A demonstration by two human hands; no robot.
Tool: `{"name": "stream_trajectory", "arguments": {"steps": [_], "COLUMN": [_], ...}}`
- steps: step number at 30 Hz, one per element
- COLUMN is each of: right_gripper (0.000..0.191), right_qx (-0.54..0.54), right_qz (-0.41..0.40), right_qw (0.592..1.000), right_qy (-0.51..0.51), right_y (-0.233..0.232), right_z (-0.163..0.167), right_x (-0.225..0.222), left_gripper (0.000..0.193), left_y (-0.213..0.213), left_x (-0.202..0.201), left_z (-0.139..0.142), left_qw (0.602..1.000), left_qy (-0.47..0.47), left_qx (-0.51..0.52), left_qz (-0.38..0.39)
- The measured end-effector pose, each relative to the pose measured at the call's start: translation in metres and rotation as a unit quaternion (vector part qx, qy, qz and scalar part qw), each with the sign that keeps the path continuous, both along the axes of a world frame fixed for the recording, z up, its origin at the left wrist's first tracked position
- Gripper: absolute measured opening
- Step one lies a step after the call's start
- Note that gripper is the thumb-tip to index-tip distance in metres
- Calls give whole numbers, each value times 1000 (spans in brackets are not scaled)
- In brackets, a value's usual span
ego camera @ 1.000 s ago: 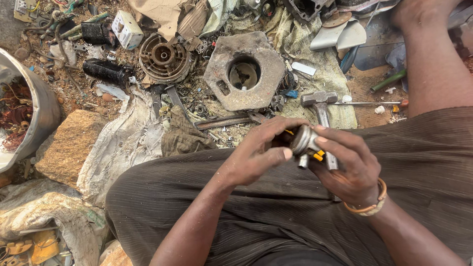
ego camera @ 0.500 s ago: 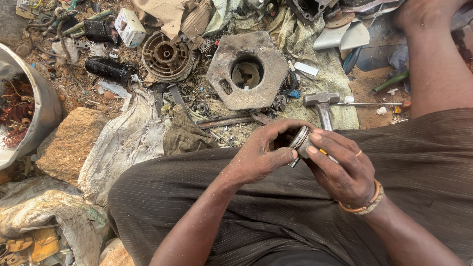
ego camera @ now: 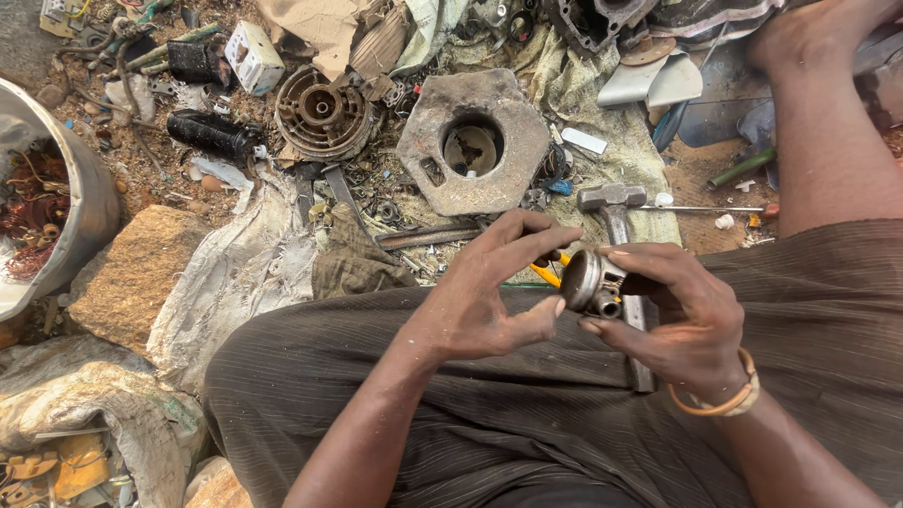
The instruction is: The person sits on the ground and uses pliers and a screwdriver to disassemble a small electronic component, likely a motor or solenoid. They remove wires and internal parts, placing them into a nearby metal bucket.
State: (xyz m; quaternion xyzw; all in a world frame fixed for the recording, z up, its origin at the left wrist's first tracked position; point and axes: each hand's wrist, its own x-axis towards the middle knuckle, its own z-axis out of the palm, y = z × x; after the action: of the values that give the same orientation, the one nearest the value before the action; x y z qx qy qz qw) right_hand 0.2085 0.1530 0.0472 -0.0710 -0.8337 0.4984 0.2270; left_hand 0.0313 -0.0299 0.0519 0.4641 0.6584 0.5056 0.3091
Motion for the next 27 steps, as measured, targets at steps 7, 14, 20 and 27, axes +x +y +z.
{"name": "stream_trajectory", "arguments": {"steps": [7, 14, 20, 27], "right_gripper": [60, 60, 62, 48], "right_qx": [-286, -290, -319, -520], "right_qz": [100, 145, 116, 45], "right_qw": [952, 944, 934, 843], "right_qy": [-50, -54, -112, -131], "right_y": [14, 14, 16, 14], "right_z": [-1, -10, -11, -41], "right_x": [2, 1, 4, -2], "left_gripper": [64, 21, 18, 27], "left_y": [3, 7, 10, -11], "left_x": [-4, -6, -1, 23], "left_z": [-11, -19, 19, 29], "left_qw": [984, 964, 1000, 917], "left_qy": [-165, -262, -5, 389], "left_qx": [43, 12, -1, 77], "left_qz": [-53, -50, -9, 43]}}
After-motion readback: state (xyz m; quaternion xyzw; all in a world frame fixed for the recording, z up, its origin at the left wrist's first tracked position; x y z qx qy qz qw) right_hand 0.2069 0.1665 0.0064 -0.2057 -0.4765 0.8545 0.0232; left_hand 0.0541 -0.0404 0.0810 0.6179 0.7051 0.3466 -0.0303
